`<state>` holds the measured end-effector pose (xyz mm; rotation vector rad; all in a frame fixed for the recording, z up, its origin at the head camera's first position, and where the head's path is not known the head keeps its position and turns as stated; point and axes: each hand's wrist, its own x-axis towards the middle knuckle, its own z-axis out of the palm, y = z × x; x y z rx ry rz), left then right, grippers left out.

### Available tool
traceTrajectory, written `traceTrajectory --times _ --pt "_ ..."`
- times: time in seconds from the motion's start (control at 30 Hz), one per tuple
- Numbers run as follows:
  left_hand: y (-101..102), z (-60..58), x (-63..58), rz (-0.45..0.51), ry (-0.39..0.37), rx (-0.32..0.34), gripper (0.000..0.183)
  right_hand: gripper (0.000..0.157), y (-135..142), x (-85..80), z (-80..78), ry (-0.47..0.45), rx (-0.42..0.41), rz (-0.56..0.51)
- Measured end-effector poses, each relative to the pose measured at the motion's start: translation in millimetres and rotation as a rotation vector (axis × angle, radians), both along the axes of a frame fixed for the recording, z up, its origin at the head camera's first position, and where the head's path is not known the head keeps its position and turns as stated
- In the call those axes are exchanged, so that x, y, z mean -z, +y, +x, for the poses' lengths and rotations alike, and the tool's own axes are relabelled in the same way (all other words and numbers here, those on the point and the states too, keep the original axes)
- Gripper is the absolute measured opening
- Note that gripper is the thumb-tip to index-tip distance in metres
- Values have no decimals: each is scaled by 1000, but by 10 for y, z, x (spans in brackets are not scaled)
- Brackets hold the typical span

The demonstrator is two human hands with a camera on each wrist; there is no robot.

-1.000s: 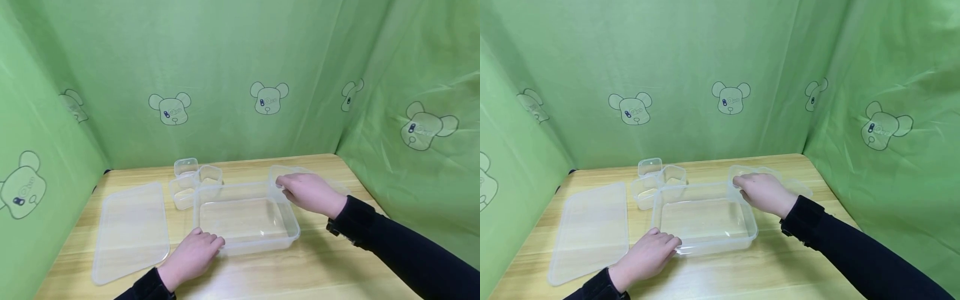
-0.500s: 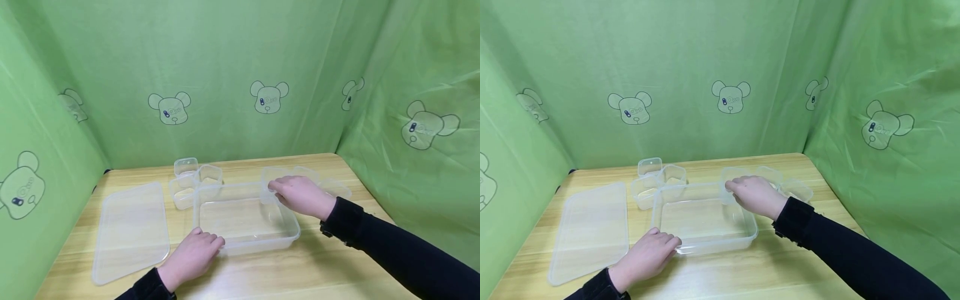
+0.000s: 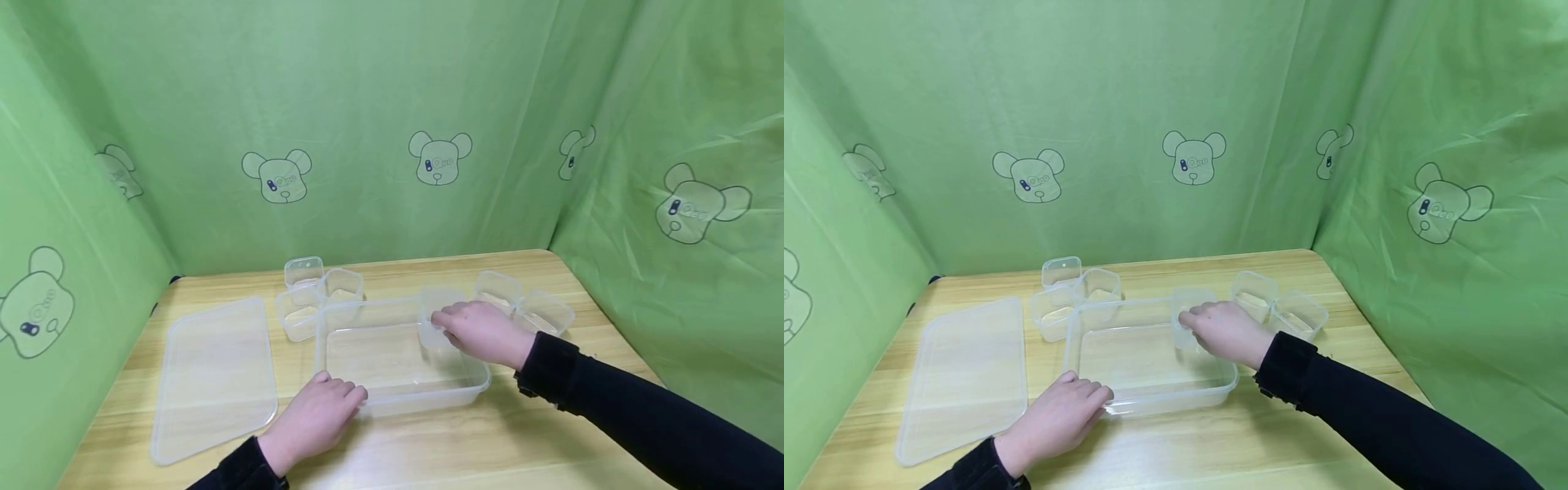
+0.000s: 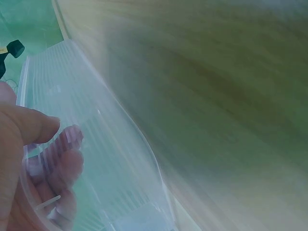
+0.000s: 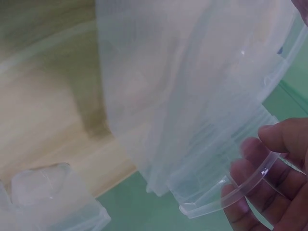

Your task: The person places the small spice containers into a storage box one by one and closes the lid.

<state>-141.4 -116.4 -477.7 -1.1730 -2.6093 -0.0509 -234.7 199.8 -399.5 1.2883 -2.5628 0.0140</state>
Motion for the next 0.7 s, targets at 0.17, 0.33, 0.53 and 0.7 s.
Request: traceTrajectory --times 0.17,0.33,0.53,0.7 --pt "3 -5 -3 -4 -3 -2 14 20 -2 77 1 -39 11 22" --pt "0 -4 -3 -2 -1 0 14 21 4 137 -4 -63 18 39" --pt "-4 -4 -5 7 3 3 13 24 8 236 -2 -69 -1 46" --pt "-2 4 -1 7 9 5 13 26 2 292 28 -80 -18 45"
